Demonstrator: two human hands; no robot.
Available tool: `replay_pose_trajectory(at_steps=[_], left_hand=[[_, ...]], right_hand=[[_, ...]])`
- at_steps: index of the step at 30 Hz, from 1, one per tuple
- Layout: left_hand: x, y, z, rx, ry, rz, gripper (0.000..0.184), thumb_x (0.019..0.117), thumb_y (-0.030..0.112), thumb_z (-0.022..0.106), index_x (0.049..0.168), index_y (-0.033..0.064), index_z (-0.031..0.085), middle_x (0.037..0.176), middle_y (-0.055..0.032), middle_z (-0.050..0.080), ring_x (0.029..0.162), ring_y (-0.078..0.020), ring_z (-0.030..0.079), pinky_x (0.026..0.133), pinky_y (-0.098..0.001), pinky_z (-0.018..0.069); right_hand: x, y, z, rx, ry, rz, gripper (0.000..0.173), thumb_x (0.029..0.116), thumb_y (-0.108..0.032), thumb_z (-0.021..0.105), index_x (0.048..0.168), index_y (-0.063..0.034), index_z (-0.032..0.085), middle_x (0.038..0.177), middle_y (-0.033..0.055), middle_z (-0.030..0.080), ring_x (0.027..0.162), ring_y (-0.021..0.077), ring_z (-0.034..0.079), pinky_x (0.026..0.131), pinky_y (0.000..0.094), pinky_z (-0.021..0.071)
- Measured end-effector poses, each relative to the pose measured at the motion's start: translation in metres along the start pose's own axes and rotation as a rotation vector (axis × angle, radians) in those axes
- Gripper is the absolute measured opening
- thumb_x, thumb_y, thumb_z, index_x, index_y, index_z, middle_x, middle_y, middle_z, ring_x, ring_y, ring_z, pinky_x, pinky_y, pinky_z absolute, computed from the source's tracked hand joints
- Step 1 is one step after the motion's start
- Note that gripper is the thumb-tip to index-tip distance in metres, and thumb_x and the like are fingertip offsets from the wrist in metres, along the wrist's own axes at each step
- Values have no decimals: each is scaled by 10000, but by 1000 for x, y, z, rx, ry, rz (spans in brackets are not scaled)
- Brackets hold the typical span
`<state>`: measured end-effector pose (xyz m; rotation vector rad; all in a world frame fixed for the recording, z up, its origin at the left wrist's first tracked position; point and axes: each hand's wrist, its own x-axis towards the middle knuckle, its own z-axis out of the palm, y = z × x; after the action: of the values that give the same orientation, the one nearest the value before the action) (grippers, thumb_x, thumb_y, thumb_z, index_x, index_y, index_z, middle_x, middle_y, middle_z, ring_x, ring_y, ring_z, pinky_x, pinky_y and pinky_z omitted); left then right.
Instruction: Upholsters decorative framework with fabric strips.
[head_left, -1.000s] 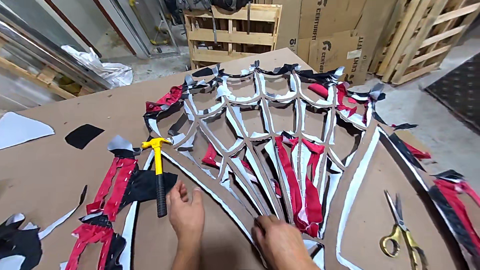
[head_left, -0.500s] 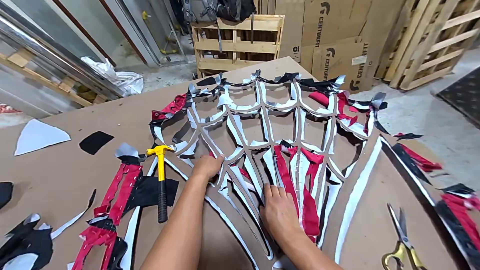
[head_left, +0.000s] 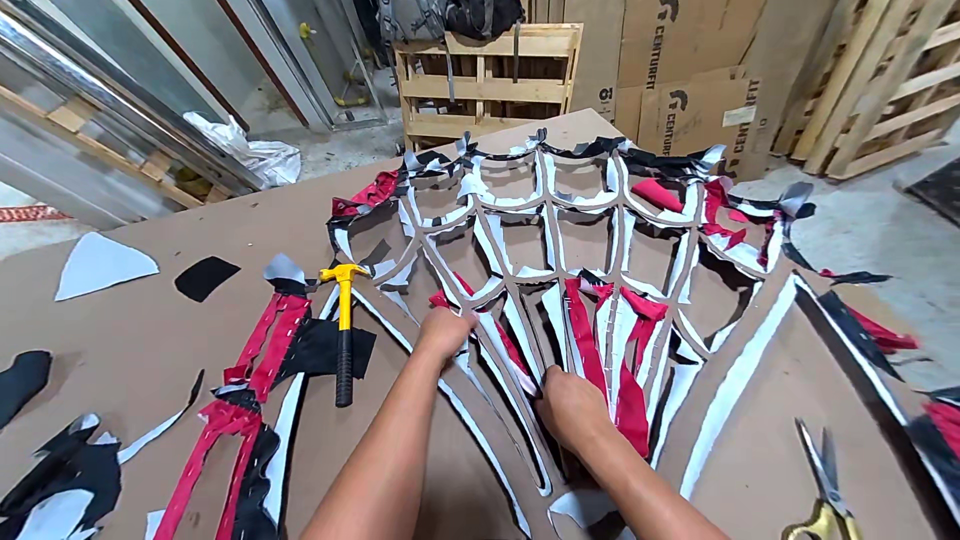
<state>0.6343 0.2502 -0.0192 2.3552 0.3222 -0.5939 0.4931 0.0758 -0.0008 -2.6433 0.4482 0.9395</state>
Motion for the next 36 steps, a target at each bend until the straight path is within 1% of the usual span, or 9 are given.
replay_pose_trajectory(at_steps=[2,7,12,15,19,22,27,30,36], left_hand=[[-1,5,2,129,-51,-27,546,929,495,707,996,-47,694,1024,-253,691,1005,-406,674,891,-633,520],[12,-3,5,-68,-46,-59,549,956,484,694,1220,4,654,986,-186,719,859,-311,716,833,-518,586],[13,-13,3,-33,-122,-94,705,936,615,659,1229,-27,642,1029,-208,715,922,-329,706,871,-533,565],[10,-11,7,44,-57,-62,763,885,607,727,1276,-39,613,1126,-250,690,1045,-393,682,926,-605,540],[-6,-7,9,158,5,-14,805,893,560,739,1387,-43,539,1244,-280,653,1199,-433,625,1018,-636,486],[-5,-13,12,136,-7,-4,764,921,565,703,1401,-10,551,1270,-261,652,1228,-415,614,1042,-623,474],[11,-21,14,15,-39,-54,592,968,546,655,1247,24,641,946,-187,711,805,-306,711,774,-511,593],[8,-21,11,9,-55,-51,561,976,536,649,1210,26,643,865,-164,703,732,-285,698,727,-489,592],[-11,-14,10,202,74,30,646,965,528,661,1336,3,604,1168,-273,682,1116,-451,657,947,-668,506]], right_hand=[[-3,0,6,8,18,4,408,935,-305,614,1255,-51,588,1133,161,708,1094,334,697,888,536,562],[-12,3,4,17,-6,-37,510,902,-336,673,1307,-48,557,1122,180,705,1080,360,696,879,555,560],[-25,22,27,53,189,-190,655,912,-250,696,1518,-137,476,1363,143,606,1201,344,631,934,519,555],[-22,31,56,-2,415,-346,372,913,-219,665,1279,-155,665,1164,131,671,1062,326,674,831,488,574],[-20,14,61,-107,470,-334,210,976,-166,568,1123,-64,680,1044,130,721,998,309,712,822,465,578],[-20,6,49,-157,302,-336,270,1034,-132,437,1127,-9,659,1059,185,718,1027,355,707,869,510,555],[-26,5,34,-78,68,-510,347,1045,-293,404,1089,-65,662,1026,165,717,1024,361,701,850,573,537],[-34,18,49,23,95,-456,372,1037,-331,387,1032,-81,662,958,145,720,977,337,713,812,566,539],[-53,46,81,190,309,-440,417,1068,-392,388,959,-122,687,845,80,707,836,259,722,704,498,568]])
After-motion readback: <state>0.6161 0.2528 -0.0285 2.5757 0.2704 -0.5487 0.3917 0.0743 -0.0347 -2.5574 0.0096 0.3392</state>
